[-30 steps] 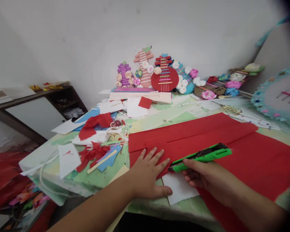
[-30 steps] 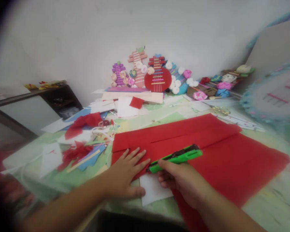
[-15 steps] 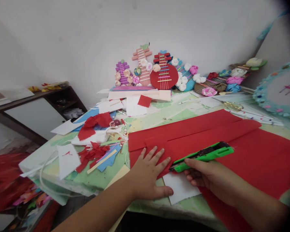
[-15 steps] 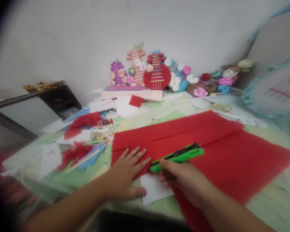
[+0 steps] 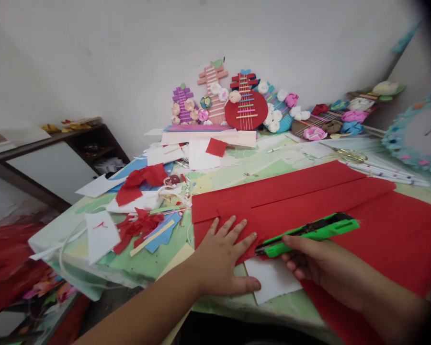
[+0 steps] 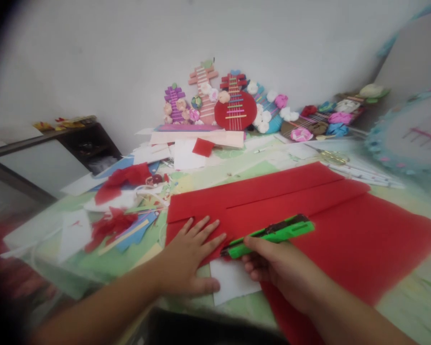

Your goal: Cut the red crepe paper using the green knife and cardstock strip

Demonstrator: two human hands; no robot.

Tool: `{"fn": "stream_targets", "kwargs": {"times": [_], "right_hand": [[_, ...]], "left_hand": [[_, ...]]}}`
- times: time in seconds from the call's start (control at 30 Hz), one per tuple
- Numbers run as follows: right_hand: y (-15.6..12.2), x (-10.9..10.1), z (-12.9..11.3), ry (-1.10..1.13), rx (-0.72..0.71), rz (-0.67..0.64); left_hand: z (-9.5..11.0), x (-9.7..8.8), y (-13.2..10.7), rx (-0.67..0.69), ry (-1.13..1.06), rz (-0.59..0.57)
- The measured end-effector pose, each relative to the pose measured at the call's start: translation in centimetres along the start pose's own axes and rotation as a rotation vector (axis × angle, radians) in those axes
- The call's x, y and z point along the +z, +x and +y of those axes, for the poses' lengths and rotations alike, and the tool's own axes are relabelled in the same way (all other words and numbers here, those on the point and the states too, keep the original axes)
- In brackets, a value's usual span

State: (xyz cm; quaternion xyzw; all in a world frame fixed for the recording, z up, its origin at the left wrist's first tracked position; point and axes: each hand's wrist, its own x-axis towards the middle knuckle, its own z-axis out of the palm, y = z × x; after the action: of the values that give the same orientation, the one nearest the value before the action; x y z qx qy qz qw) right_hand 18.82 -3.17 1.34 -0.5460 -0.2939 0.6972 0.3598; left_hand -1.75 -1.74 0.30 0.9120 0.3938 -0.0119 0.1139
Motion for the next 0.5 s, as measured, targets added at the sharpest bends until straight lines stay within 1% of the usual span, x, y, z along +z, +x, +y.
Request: {"fn": "stream_targets", "kwargs": {"times": [0.1,0.4,0.5], "right_hand": [[-0.08,-0.01,-0.19,0.046,0.077,0.044],[0.59,-0.07,-0.36,0.068,0.047,0.096],[0.49,0.16,-0.46,0.059,0.056,0.088]], "left_hand": [[-0.02,0.03,0.01,0.002,-0.002,-0.001],[-0.19,0.07,0.07,0.005,-0.009,0.011],[-0.13,0.04,0.08,0.006,-0.011,0.013]]}}
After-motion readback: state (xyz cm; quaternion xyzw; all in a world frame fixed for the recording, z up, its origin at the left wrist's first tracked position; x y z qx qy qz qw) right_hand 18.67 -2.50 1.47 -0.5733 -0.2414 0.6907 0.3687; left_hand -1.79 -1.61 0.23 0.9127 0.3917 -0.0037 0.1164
